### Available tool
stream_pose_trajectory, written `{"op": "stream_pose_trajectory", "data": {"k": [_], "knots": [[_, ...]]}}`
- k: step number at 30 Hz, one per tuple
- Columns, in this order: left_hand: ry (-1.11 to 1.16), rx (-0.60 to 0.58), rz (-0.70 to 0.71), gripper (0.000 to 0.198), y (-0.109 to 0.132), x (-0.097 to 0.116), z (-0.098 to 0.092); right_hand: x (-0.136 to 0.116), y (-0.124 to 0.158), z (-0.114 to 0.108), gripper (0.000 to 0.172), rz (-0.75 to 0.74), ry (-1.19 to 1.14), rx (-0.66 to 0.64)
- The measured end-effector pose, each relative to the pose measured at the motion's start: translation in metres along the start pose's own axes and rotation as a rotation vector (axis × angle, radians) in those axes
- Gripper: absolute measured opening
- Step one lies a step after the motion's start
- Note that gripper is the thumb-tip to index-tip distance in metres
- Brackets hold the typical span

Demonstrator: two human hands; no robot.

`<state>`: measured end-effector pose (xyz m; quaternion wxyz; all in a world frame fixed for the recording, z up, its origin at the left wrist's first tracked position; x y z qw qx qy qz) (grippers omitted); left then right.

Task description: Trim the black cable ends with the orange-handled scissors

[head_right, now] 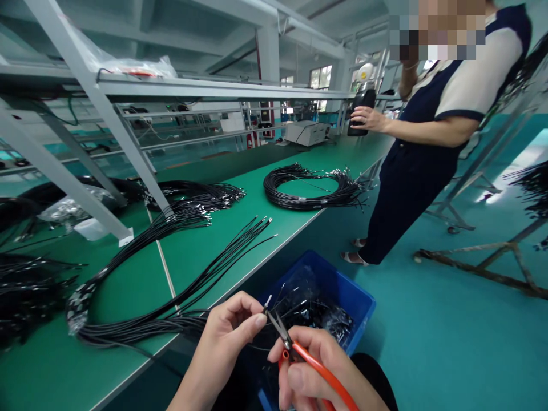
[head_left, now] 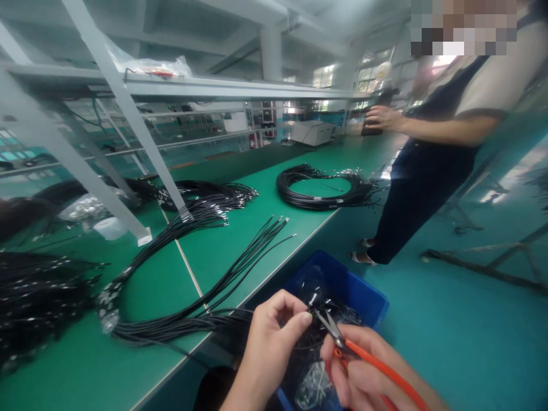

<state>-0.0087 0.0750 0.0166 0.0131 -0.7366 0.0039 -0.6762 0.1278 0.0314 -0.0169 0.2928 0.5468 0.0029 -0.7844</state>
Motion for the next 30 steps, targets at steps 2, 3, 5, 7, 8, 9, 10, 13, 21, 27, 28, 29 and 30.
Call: {"op": "stream_pose_trajectory", "data": {"k": [2,3,5,7,8,9,10,13,21,27,28,29,30], "knots": [[0.008,-0.012,-0.008,0.016,0.0,-0.004,0.002,-0.003,-0.005,-0.001,0.042,-0.078,-0.01,0.007],[-0.026,0.003,0.005,0.015,0.0,-0.005,0.004,-0.004,-0.008,-0.003,0.043,-0.117,-0.017,0.045],[-0.182,0.013,0.07,0.009,0.003,-0.005,0.011,-0.007,-0.01,-0.013,0.037,-0.177,-0.036,0.211],[-0.439,-0.078,0.172,0.007,0.006,-0.004,0.024,-0.01,-0.006,-0.028,0.034,-0.214,-0.05,0.412],[-0.587,-0.117,0.214,0.007,0.005,-0.005,0.028,-0.012,-0.003,-0.034,0.035,-0.226,-0.056,0.497],[-0.724,-0.122,0.239,0.007,0.002,-0.006,0.026,-0.013,0.0,-0.04,0.037,-0.23,-0.062,0.558],[-0.849,-0.078,0.247,0.007,-0.004,-0.007,0.018,-0.014,0.002,-0.045,0.04,-0.236,-0.072,0.599],[-1.037,0.242,0.177,0.014,-0.029,-0.007,-0.033,-0.017,0.006,-0.054,0.043,-0.252,-0.123,0.613],[-0.967,0.4,0.036,0.014,-0.06,-0.023,-0.105,-0.023,0.002,-0.045,0.032,-0.319,-0.151,0.578],[-0.633,0.038,0.138,0.018,-0.068,0.025,-0.055,-0.039,0.005,-0.054,0.024,-0.6,-0.328,0.707],[-0.599,-0.014,0.182,0.021,-0.063,0.038,-0.039,-0.039,0.004,-0.053,0.023,-0.601,-0.33,0.712],[-0.571,-0.067,0.239,0.024,-0.055,0.05,-0.021,-0.038,0.003,-0.053,0.022,-0.595,-0.323,0.717],[-0.554,-0.126,0.341,0.022,-0.046,0.063,-0.003,-0.037,0.002,-0.052,0.022,-0.582,-0.313,0.721]]}}
Point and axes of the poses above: each hand's wrist, its own y-axis away from the middle knuckle, its own z-axis out of the palm, x = y × z, the point moved 7 cm from there along -y, towards the middle knuckle, and after that the axes turned 6 degrees about x, right-handed, at the moved point
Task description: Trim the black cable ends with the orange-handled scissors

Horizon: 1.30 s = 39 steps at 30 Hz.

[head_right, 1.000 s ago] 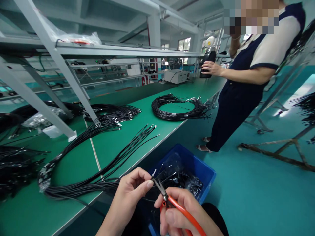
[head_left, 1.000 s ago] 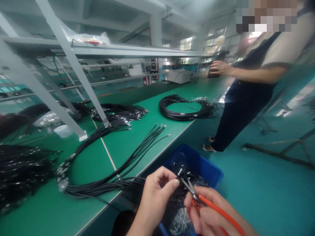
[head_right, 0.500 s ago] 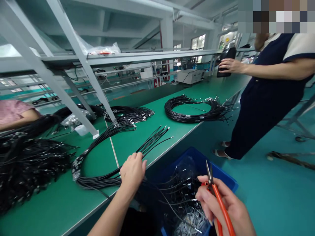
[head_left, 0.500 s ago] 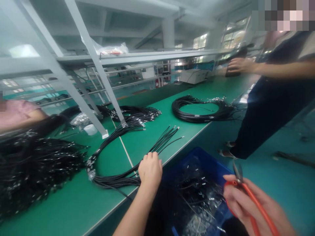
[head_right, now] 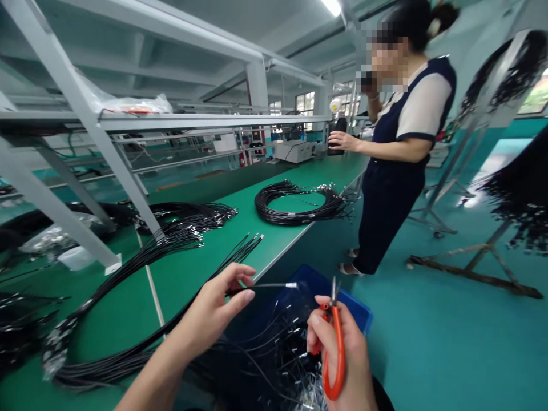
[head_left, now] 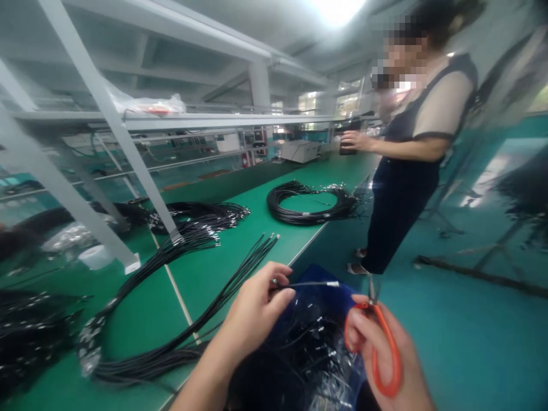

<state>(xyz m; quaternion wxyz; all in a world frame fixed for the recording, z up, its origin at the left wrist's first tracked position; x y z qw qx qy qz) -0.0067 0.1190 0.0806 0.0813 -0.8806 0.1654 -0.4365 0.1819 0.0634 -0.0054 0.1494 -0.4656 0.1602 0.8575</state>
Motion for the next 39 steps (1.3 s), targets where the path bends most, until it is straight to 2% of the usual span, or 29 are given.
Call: {"op": "stream_pose_trajectory", "data": {"k": [2,3,5,8,12,15,19,28,33,35,39], "knots": [[-0.066,-0.019,0.203,0.015,0.01,0.036,0.017,0.003,0.002,0.001,0.024,0.018,0.033,0.0],[-0.107,-0.001,0.258,0.017,0.016,0.045,0.024,0.004,0.003,0.0,0.026,0.023,0.048,0.003],[-0.163,0.049,0.291,0.018,0.027,0.05,0.033,0.005,0.005,0.0,0.03,0.022,0.079,0.004],[-0.117,0.113,0.206,0.012,0.04,0.037,0.039,0.004,0.009,0.001,0.035,0.002,0.083,-0.013],[0.126,0.124,-0.023,0.013,0.052,0.014,0.045,0.004,0.015,0.008,0.038,0.01,0.029,-0.022],[0.243,0.13,-0.121,0.015,0.059,0.008,0.05,0.007,0.018,0.016,0.038,0.033,-0.015,-0.028],[0.226,0.104,-0.142,0.016,0.063,0.007,0.055,0.008,0.018,0.019,0.036,0.039,-0.057,-0.01],[0.234,0.167,-0.159,0.015,0.069,0.001,0.056,0.011,0.017,0.02,0.033,0.036,-0.033,-0.034],[0.525,0.094,-0.257,0.014,0.071,-0.007,0.066,0.025,0.029,0.029,0.026,0.261,-0.202,-0.105],[0.594,0.089,-0.259,0.016,0.07,-0.006,0.066,0.03,0.034,0.032,0.026,0.334,-0.23,-0.095],[0.486,0.174,-0.201,0.019,0.067,0.002,0.056,0.029,0.041,0.04,0.026,0.322,-0.158,-0.081]]}}
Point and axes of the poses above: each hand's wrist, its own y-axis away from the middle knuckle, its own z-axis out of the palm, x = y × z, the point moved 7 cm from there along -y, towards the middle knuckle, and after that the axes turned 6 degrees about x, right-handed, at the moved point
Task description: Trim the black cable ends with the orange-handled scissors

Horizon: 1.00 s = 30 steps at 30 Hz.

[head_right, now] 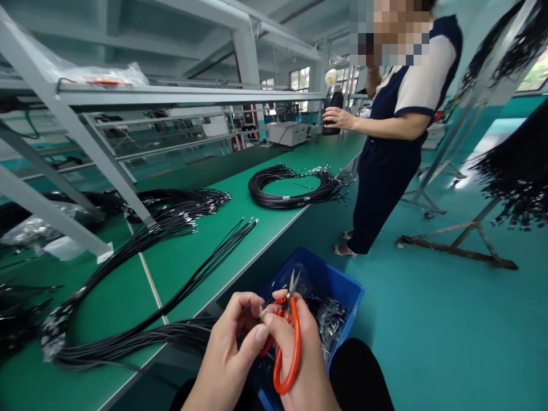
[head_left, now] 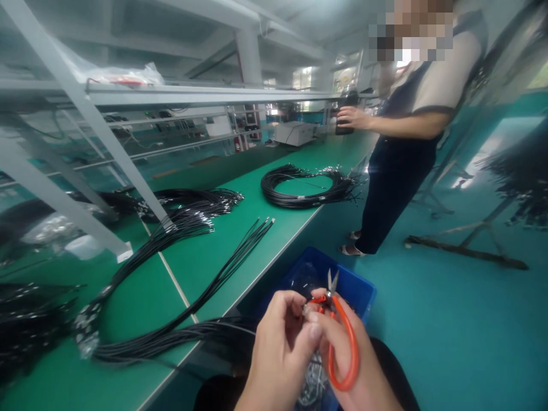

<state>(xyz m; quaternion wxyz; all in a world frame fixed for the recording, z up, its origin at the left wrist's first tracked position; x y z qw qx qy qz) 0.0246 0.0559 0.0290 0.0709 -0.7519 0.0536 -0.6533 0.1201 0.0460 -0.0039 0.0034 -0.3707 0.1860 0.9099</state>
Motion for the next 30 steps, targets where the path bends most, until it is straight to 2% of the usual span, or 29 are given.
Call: {"op": "stream_pose_trajectory", "data": {"k": [3,8,11,18,21,23,24,27,30], "knots": [[-0.025,0.069,-0.019,0.017,-0.004,0.005,-0.008,-0.001,0.001,0.006,0.024,-0.031,0.024,-0.028],[0.28,-0.092,-0.202,0.016,-0.008,-0.004,-0.008,0.007,-0.002,0.006,0.02,0.035,-0.039,-0.121],[0.403,-0.114,-0.26,0.017,-0.008,-0.008,-0.008,0.007,-0.002,0.005,0.017,0.038,-0.058,-0.145],[0.494,-0.163,-0.244,0.013,-0.009,-0.011,-0.003,0.005,-0.001,0.008,0.016,0.053,-0.099,-0.143],[0.285,-0.083,-0.167,0.009,-0.011,-0.012,-0.015,0.007,-0.003,0.006,0.016,0.064,-0.116,-0.124],[-0.023,0.043,0.0,0.005,-0.012,-0.002,-0.028,0.008,-0.004,0.006,0.017,0.079,-0.13,-0.114],[-0.186,0.09,0.11,0.008,-0.011,0.007,-0.031,0.009,-0.005,0.006,0.017,0.086,-0.137,-0.11],[-0.562,0.096,0.397,0.02,-0.006,0.027,-0.027,0.01,-0.005,0.007,0.018,0.099,-0.146,-0.099],[-0.698,0.12,0.478,0.019,-0.005,0.03,-0.028,0.011,-0.005,0.009,0.019,0.114,-0.156,-0.087]]}}
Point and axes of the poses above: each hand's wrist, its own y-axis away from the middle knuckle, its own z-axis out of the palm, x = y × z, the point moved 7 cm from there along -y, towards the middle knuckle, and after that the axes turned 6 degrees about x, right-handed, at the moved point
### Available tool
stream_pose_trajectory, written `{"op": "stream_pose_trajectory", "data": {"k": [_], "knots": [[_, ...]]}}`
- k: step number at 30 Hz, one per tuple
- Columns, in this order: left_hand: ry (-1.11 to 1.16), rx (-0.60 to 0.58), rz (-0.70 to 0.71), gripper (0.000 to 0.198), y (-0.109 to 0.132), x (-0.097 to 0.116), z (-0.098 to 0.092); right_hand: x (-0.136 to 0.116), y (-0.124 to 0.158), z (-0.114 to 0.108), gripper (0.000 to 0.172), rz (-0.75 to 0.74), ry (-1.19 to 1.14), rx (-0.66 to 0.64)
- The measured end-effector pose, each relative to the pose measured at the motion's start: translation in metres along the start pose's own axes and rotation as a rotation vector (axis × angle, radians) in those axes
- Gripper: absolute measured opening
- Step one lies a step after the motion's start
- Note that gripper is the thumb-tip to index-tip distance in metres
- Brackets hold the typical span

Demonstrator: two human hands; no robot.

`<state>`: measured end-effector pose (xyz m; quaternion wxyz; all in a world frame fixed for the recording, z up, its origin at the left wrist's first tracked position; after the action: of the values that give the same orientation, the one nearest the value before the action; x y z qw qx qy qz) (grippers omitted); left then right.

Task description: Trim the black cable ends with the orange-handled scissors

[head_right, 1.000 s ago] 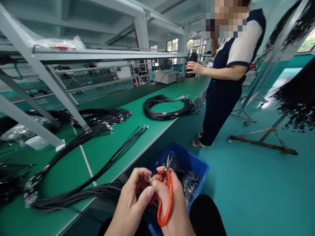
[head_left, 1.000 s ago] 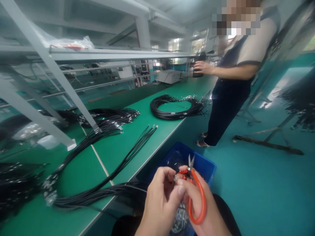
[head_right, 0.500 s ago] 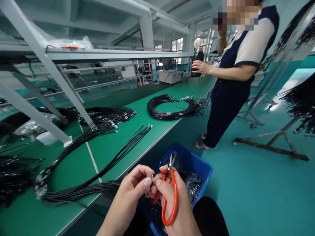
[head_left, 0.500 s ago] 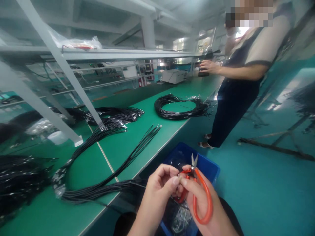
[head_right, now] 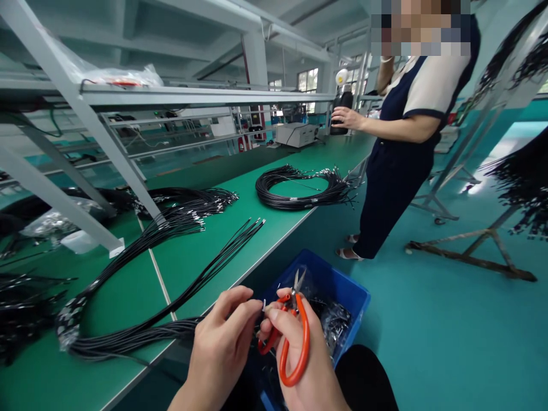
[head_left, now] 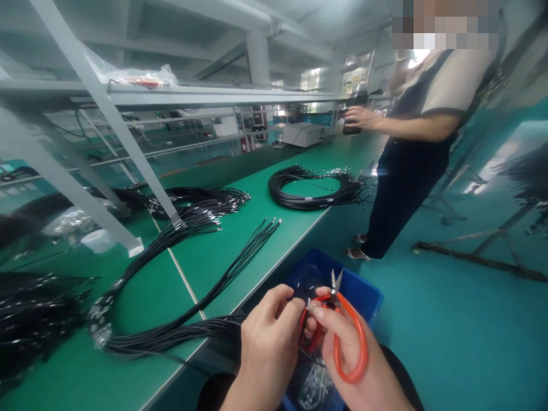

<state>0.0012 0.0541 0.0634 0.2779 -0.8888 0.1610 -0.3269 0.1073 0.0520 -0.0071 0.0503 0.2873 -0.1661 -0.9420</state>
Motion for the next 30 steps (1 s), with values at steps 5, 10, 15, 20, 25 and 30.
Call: {"op": "stream_pose_trajectory", "data": {"k": [5,10,15,20,25,30], "knots": [[0.407,-0.121,-0.333,0.014,0.008,-0.018,0.01,-0.002,0.0,0.001,0.02,-0.022,0.044,0.026],[0.798,-0.2,-0.572,0.009,0.02,-0.018,0.029,-0.004,0.002,0.006,0.014,-0.055,0.114,-0.005],[0.875,-0.208,-0.705,0.017,0.026,-0.033,0.039,-0.038,0.01,-0.002,0.025,-0.573,0.59,0.196],[0.927,-0.227,-0.73,0.021,0.026,-0.034,0.042,-0.041,0.018,0.012,0.019,-0.95,0.991,0.039],[0.919,-0.26,-0.708,0.018,0.025,-0.03,0.041,-0.038,0.019,0.019,0.02,-1.03,1.087,-0.034],[0.913,-0.225,-0.691,0.015,0.023,-0.027,0.036,-0.039,0.03,0.028,0.046,-1.289,1.144,-0.147]]}}
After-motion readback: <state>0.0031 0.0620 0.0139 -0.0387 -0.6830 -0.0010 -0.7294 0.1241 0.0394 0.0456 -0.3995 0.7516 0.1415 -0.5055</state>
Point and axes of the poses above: each hand's wrist, its own y-axis away from the middle knuckle, its own z-axis out of the palm, x = y × z, the point moved 7 cm from there along -y, towards the middle knuckle, and after that the axes turned 6 degrees about x, right-handed, at the moved point
